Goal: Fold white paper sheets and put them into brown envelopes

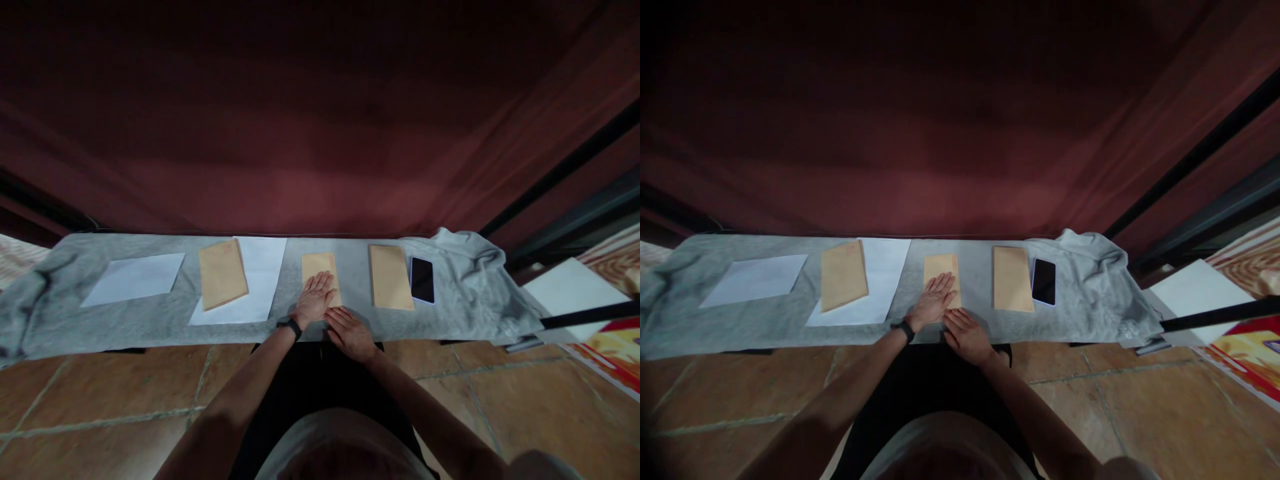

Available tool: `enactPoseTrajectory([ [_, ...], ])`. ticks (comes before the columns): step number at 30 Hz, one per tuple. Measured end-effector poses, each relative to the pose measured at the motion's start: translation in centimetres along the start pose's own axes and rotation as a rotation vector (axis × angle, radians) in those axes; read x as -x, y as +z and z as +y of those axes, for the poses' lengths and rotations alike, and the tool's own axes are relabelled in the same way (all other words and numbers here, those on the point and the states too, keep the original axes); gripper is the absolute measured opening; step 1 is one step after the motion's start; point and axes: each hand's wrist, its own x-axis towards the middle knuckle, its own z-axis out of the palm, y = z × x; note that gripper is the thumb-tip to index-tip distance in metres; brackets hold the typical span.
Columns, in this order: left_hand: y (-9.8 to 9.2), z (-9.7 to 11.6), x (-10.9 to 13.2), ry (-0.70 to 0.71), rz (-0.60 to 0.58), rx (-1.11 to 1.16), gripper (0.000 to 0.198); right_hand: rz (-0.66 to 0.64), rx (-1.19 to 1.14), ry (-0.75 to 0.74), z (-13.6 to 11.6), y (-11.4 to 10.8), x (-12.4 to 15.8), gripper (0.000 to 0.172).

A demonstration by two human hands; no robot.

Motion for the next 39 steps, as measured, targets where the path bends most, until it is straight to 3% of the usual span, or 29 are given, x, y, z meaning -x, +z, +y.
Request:
enactPoseTrajectory([
  [5,0.8,-0.7,-4.2,-0.051,-0.004,-0.002,0.063,0.116,-0.165,0.075,0.2,-0.1,0.1,0.035],
  [9,1.0,-0.5,-5.3,-0.034,0.018,0.006,0.065,0.114,-0.189,0.132,0.2,-0.1,0.0,0.033],
  [17,-0.3,1.0,-1.7,0.160,-0.071,-0.021,0.059,0.117,-0.203,0.222,0.2,-0.1,-0.2,0.037],
  [30,-0.6,3.0,0.7,0.185,-0.106,0.018,0.054,0.085,-0.178,0.272,0.2,-0.2,-0.2,0.048],
  [39,-1.4,3.8,2.4,0.202,-0.163,0.036,0.054,0.295,-0.354,0.298,-0.2,-0.3,-0.3,0.057],
])
